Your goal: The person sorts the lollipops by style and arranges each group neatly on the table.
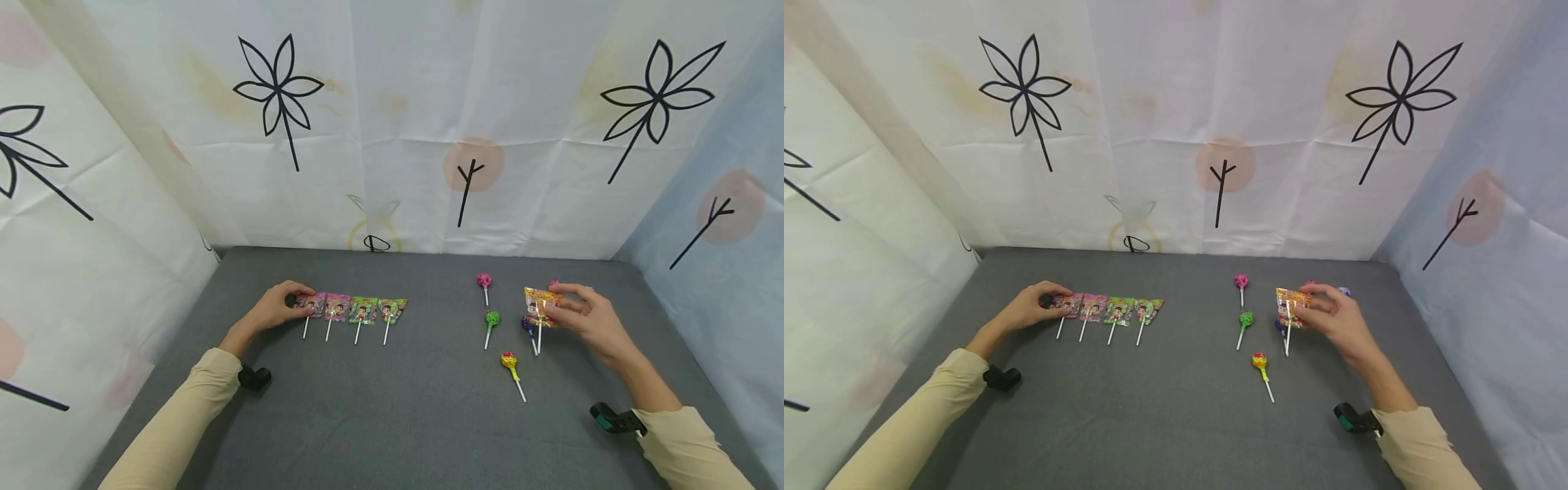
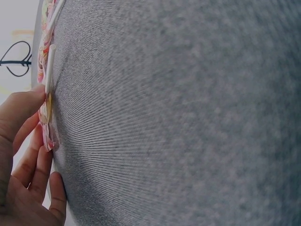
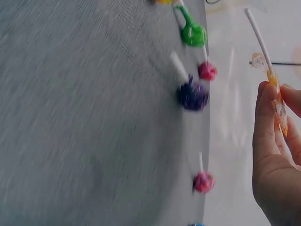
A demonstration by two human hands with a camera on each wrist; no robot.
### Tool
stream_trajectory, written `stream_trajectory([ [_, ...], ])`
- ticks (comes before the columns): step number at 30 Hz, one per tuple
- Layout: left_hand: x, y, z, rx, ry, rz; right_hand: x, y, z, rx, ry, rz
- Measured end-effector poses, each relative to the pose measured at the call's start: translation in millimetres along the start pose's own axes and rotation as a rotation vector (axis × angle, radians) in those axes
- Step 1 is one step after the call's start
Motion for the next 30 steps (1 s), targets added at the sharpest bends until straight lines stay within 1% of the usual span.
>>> stream_trajectory([
  [4,-0.2,0.4,-0.4,0.0,0.001,-0.002,9.2,6.6,-14.8,0.03,0.037,0.034],
  [9,0.0,0.6,-0.8,-0.005,0.003,-0.001,20.0,14.9,-32.5,-0.036,0.059,0.042],
  [11,0.1,0.6,-1.0,-0.005,0.004,0.002,24.0,18.5,-39.1,-0.039,0.068,0.044],
  [16,0.5,0.9,-1.0,-0.002,0.004,0.006,34.6,24.8,-54.4,0.037,0.099,0.054],
  [20,1.0,1.3,-0.8,-0.004,0.002,0.005,42.6,25.0,-66.0,0.091,0.119,0.045],
  [26,0.3,3.3,-1.1,-0.001,0.004,0.011,49.9,24.6,-86.0,0.103,0.161,0.062],
  [30,0.2,2.0,-0.4,0.002,-0.001,0.009,52.5,22.7,-97.8,0.125,0.182,0.076],
])
Point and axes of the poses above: each hand's wrist, its own x-axis towards the middle knuckle, its own z-axis out of the back of the hand, y = z × x, the point moved 6 cm from there along x, towards the middle knuckle, and after that the axes turned 2 degrees about z, right-handed, at the moved point
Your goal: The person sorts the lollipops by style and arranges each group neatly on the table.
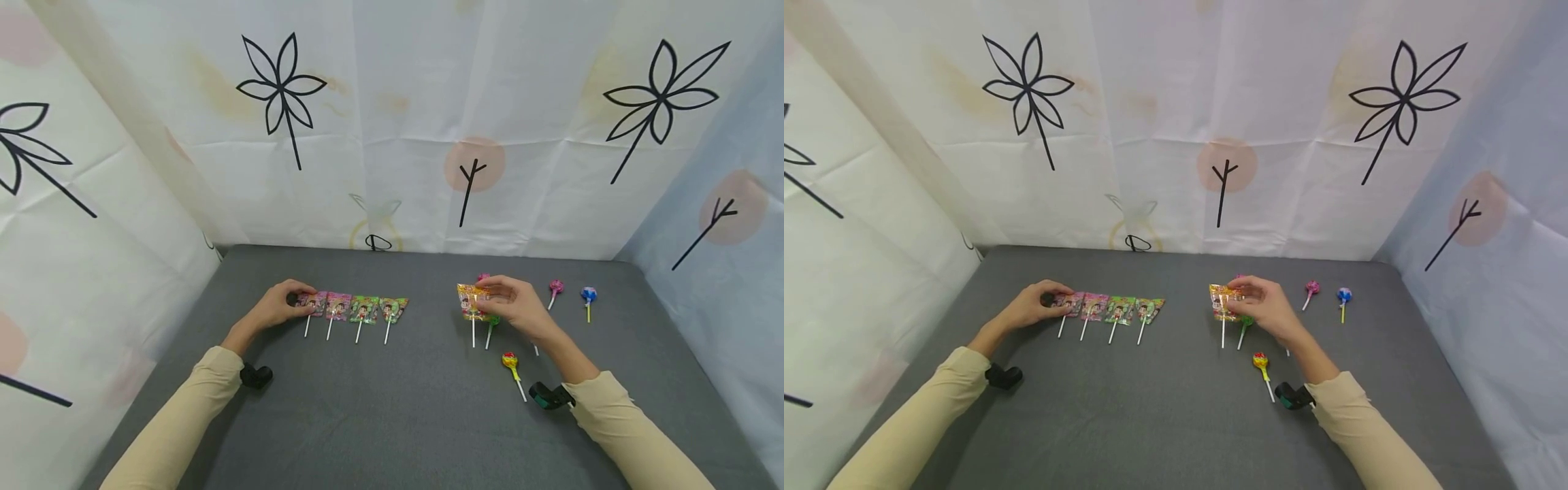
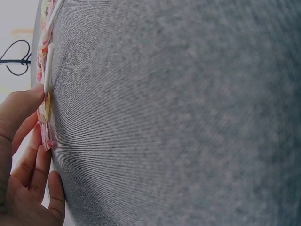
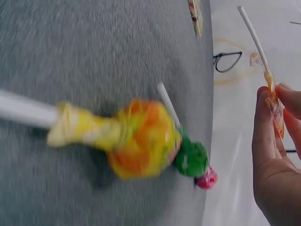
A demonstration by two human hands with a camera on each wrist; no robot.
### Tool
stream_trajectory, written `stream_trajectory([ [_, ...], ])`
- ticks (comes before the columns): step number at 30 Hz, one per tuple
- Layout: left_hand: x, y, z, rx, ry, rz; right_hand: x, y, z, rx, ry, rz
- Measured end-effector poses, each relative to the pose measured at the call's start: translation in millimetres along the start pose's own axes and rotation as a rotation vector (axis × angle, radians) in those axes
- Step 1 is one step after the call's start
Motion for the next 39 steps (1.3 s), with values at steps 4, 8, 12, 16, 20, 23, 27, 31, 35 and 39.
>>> stream_trajectory([
  [4,0.7,-1.9,0.5,0.002,-0.003,-0.003,3.7,-1.0,-10.1,-0.001,0.004,-0.012],
  [8,0.1,-1.0,0.3,0.006,-0.006,-0.008,8.1,-2.0,-21.4,-0.02,0.01,-0.026],
  [12,-0.8,1.2,0.3,0.004,-0.004,-0.003,13.0,-5.6,-33.2,-0.051,0.019,-0.039],
  [16,-1.1,2.8,-0.3,-0.001,-0.001,0.001,18.3,-9.2,-44.7,-0.089,0.017,-0.052],
  [20,-1.5,2.9,-0.2,0.004,-0.004,0.002,23.8,-12.6,-56.0,-0.093,0.008,-0.062],
  [23,-2.0,2.3,0.2,0.005,-0.005,0.0,28.4,-15.6,-64.8,-0.082,0.008,-0.059],
  [27,-1.7,1.2,0.2,0.004,-0.005,-0.006,34.3,-20.8,-74.8,-0.084,0.006,-0.057],
  [31,-0.7,0.6,-0.6,0.006,-0.002,-0.01,37.3,-26.1,-81.5,-0.08,0.002,-0.07],
  [35,0.0,0.8,-0.9,0.007,-0.001,-0.005,38.4,-28.2,-86.0,-0.084,0.003,-0.037],
  [39,0.4,1.0,-0.6,0.01,-0.001,-0.001,39.7,-30.0,-87.6,-0.121,-0.007,0.003],
])
Point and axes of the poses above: each hand's wrist, its own x-axis towards the middle knuckle, its own z-axis out of the back of the hand, y = z × x, the point moved 6 cm from there along x, towards the middle knuckle, and after that the axes turned 2 degrees about z, right-handed, at the moved point
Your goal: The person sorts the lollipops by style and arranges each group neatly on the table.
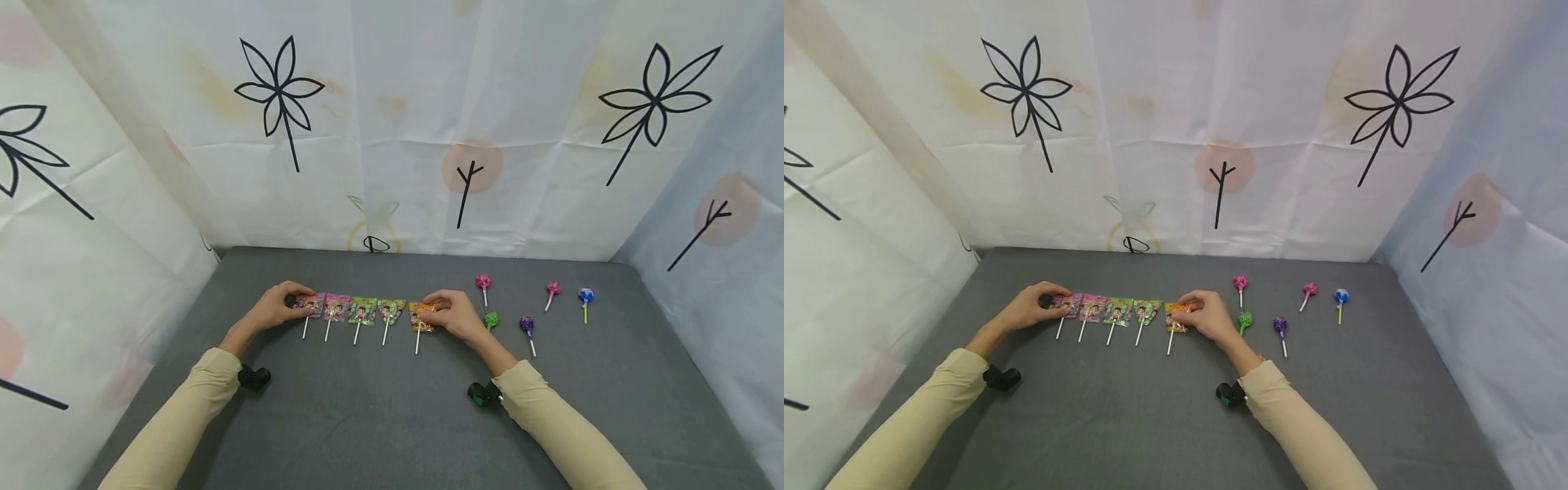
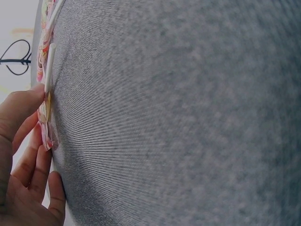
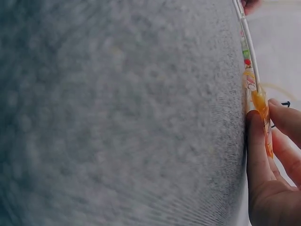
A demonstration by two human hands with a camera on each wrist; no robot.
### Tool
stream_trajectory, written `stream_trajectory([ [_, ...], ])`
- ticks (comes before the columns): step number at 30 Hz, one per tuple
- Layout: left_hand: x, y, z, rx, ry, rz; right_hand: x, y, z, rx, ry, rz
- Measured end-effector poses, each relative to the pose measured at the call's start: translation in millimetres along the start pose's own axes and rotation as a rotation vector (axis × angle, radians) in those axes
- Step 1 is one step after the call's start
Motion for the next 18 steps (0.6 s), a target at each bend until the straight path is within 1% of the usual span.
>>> stream_trajectory([
  [7,-0.1,-0.4,0.1,-0.004,-0.001,-0.012,3.5,-3.7,1.0,-0.112,-0.042,-0.059],
  [14,-0.1,-0.2,0.0,-0.007,-0.003,-0.012,5.3,-2.6,0.8,-0.172,-0.066,-0.081],
  [18,-0.5,-0.9,0.5,-0.011,0.001,-0.009,5.2,-0.7,0.9,-0.2,-0.07,-0.078],
])
Point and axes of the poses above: each hand's wrist, its own x-axis towards the middle knuckle, its own z-axis out of the back of the hand, y = z × x, the point moved 6 cm from there along x, towards the middle knuckle, and after that the axes turned 2 degrees about z, right-handed, at the moved point
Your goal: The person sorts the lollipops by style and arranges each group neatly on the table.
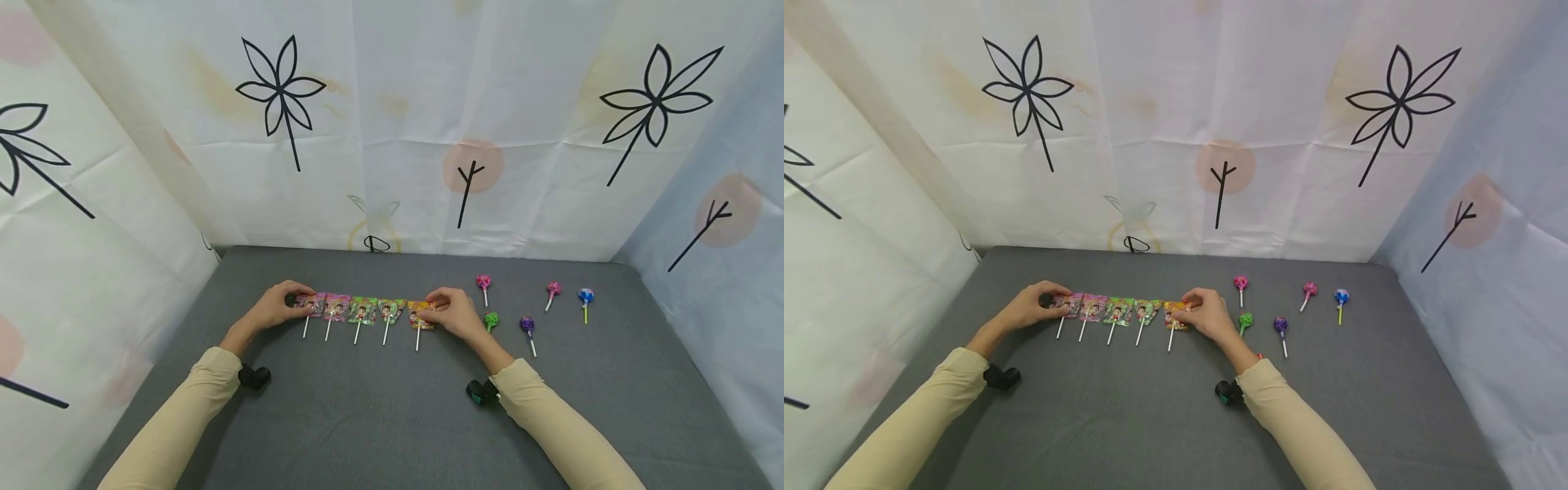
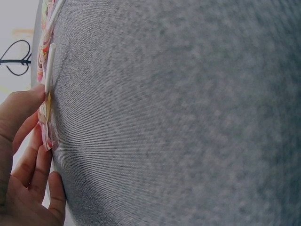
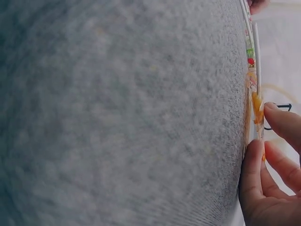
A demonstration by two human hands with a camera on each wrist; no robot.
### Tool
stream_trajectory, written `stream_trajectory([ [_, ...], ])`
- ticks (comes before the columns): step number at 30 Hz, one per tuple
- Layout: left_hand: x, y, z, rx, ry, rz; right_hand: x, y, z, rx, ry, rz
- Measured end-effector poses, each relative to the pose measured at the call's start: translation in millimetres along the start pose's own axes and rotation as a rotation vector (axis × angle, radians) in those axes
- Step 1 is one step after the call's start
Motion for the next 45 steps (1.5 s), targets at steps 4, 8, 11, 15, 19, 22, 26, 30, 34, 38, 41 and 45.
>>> stream_trajectory([
  [4,0.3,-1.8,1.0,-0.001,0.0,-0.005,-0.4,-0.1,1.0,-0.034,-0.004,0.011],
  [8,0.4,-2.5,1.6,-0.002,-0.002,-0.01,-1.0,-0.4,2.5,-0.057,-0.001,0.015],
  [11,0.1,-2.4,1.5,-0.001,-0.002,-0.008,-2.0,0.0,5.7,-0.051,0.006,0.009],
  [15,-1.0,-2.7,1.8,0.0,-0.004,-0.006,-2.9,3.3,13.3,-0.022,0.017,0.021],
  [19,-1.7,-2.3,1.9,0.001,-0.007,-0.008,-5.2,9.7,24.8,0.018,0.023,0.044],
  [22,-1.9,-1.5,1.9,0.005,-0.006,-0.001,-8.2,11.9,36.2,0.04,0.022,0.049],
  [26,-2.3,-1.5,2.0,0.005,-0.004,0.006,-11.3,8.3,55.9,0.05,0.003,0.04],
  [30,-1.6,-1.3,1.5,0.0,-0.005,0.007,-11.5,1.4,78.0,0.043,-0.038,0.044],
  [34,-1.0,-1.7,1.0,-0.002,-0.002,0.002,-10.4,-6.0,96.2,0.034,-0.078,0.041],
  [38,-1.3,-1.9,0.9,-0.005,0.0,0.004,-8.1,-13.5,106.5,0.048,-0.092,0.022],
  [41,-0.8,-2.2,0.7,0.003,0.0,-0.002,-5.9,-20.6,109.2,0.052,-0.086,0.0],
  [45,-0.3,-2.4,-0.1,0.003,0.003,-0.002,-2.8,-29.9,109.3,0.045,-0.085,-0.037],
])
Point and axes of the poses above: each hand's wrist, its own x-axis towards the middle knuckle, its own z-axis out of the back of the hand, y = z × x, the point moved 6 cm from there along x, towards the middle knuckle, and after that the axes turned 2 degrees about z, right-handed, at the moved point
